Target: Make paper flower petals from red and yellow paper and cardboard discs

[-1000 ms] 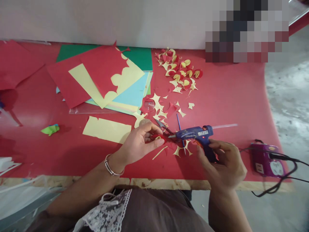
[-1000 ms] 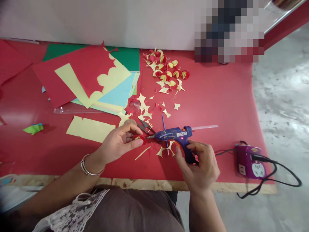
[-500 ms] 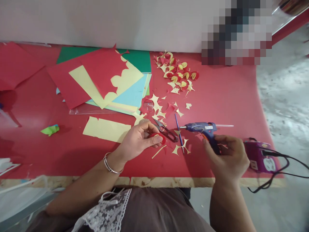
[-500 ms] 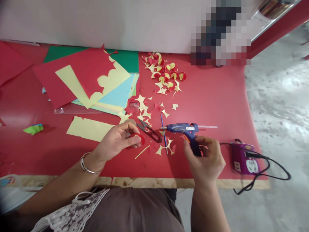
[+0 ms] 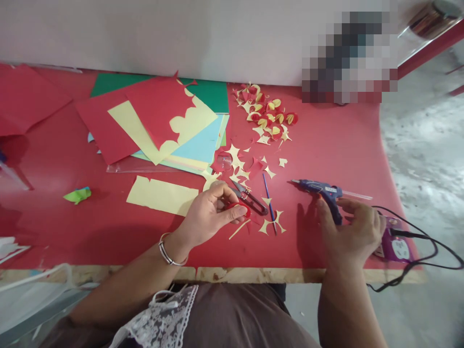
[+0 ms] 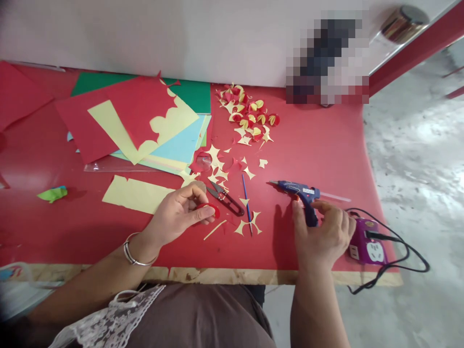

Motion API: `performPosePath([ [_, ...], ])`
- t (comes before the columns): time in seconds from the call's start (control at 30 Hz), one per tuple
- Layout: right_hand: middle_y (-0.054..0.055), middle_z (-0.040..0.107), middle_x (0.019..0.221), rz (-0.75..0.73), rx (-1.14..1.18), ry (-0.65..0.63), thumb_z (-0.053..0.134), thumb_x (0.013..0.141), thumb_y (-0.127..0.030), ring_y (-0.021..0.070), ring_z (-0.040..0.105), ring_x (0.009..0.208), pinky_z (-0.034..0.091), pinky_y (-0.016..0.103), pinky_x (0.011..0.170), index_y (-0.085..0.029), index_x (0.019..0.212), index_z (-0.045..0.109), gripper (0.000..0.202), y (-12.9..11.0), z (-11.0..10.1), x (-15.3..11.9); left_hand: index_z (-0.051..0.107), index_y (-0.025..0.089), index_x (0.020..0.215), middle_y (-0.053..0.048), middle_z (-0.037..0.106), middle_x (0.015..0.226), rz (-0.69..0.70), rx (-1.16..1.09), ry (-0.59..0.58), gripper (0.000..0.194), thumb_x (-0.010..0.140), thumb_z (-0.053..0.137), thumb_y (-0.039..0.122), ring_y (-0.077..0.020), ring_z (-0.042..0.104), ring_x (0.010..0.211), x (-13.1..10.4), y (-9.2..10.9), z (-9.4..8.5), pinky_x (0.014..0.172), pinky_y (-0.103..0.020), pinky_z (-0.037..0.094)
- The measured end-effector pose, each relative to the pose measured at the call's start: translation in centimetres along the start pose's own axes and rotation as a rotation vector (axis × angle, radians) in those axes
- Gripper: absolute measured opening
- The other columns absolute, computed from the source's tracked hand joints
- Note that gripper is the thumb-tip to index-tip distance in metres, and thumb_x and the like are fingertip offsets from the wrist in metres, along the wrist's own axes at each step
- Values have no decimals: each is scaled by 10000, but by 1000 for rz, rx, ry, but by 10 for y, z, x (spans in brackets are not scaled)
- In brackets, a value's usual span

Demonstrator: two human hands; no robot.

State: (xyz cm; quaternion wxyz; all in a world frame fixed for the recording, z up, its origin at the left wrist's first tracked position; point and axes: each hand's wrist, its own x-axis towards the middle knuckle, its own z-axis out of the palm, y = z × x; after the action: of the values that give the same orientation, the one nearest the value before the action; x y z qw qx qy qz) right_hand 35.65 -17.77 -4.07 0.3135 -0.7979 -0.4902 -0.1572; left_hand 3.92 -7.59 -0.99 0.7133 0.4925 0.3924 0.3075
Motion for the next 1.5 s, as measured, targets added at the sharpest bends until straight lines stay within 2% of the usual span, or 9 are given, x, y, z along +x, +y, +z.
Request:
performPosePath([
  [0.07, 107, 771, 958, -101, 96, -6, 876, 871, -483, 314, 691, 900, 508, 528, 964, -233, 967, 699, 322, -30, -9, -6, 586, 196, 846, 32, 629, 783, 20, 32, 23, 342, 887, 876, 374, -136, 775, 698, -1, -2, 1, 633, -221, 651],
  [0.2, 38, 758, 930, -252, 411, -346, 769, 986, -400, 216, 706, 827, 554, 356, 753, -233, 1094, 698, 211, -99, -19, -20, 590, 203, 854, 32, 594, 763, 39, 127, 42, 360, 897, 858, 439, -139, 743, 700, -2, -5, 3, 632, -234, 629],
  [0.27, 28, 771, 930, -313, 530, -445, 737, 1009, -329, 192, 711, 800, 558, 340, 737, -231, 1091, 683, 139, -121, -18, -24, 597, 202, 854, 26, 583, 790, 56, 164, 48, 369, 895, 856, 462, -117, 689, 671, -2, -6, 3, 611, -231, 605],
  [0.33, 12, 773, 897, -336, 590, -457, 734, 1003, -256, 175, 703, 765, 555, 327, 715, -234, 1055, 671, 85, -133, -13, -25, 602, 201, 848, 22, 576, 808, 69, 198, 56, 384, 892, 858, 484, -96, 625, 639, -2, -6, 4, 582, -221, 574],
  [0.5, -13, 750, 793, -327, 639, -428, 690, 1003, -141, 157, 670, 683, 535, 321, 678, -236, 952, 669, 110, -138, -5, -23, 611, 205, 862, 14, 611, 788, 25, 168, 24, 391, 914, 827, 527, -126, 684, 674, -5, -3, 4, 636, -245, 608],
  [0.67, -13, 734, 749, -281, 637, -419, 676, 1004, -151, 152, 650, 630, 518, 327, 630, -236, 897, 672, 137, -139, -4, -23, 673, 199, 889, -20, 688, 808, 29, 117, -44, 245, 972, 742, 419, -156, 736, 754, -4, 3, -4, 719, -271, 650],
  [0.8, -12, 729, 749, -265, 638, -409, 682, 1006, -171, 151, 653, 638, 517, 323, 628, -233, 897, 679, 126, -139, -4, -23, 714, 191, 945, -45, 732, 895, 5, 62, -76, 139, 928, 766, 319, -163, 753, 813, -1, 2, -11, 771, -288, 662],
  [1.2, 14, 759, 800, -258, 635, -408, 675, 1011, -194, 170, 682, 687, 554, 334, 678, -235, 911, 687, 108, -139, 1, -29, 743, 194, 938, -36, 721, 920, 74, 70, -103, 166, 893, 842, 319, -162, 737, 880, 1, -6, -6, 878, -327, 672],
  [1.5, 25, 775, 850, -266, 612, -373, 672, 1010, -198, 188, 706, 733, 563, 344, 701, -236, 955, 698, 72, -138, 1, -35, 741, 185, 937, -48, 757, 946, 109, 93, -53, 215, 867, 875, 338, -160, 753, 888, 0, -9, -1, 871, -306, 658],
])
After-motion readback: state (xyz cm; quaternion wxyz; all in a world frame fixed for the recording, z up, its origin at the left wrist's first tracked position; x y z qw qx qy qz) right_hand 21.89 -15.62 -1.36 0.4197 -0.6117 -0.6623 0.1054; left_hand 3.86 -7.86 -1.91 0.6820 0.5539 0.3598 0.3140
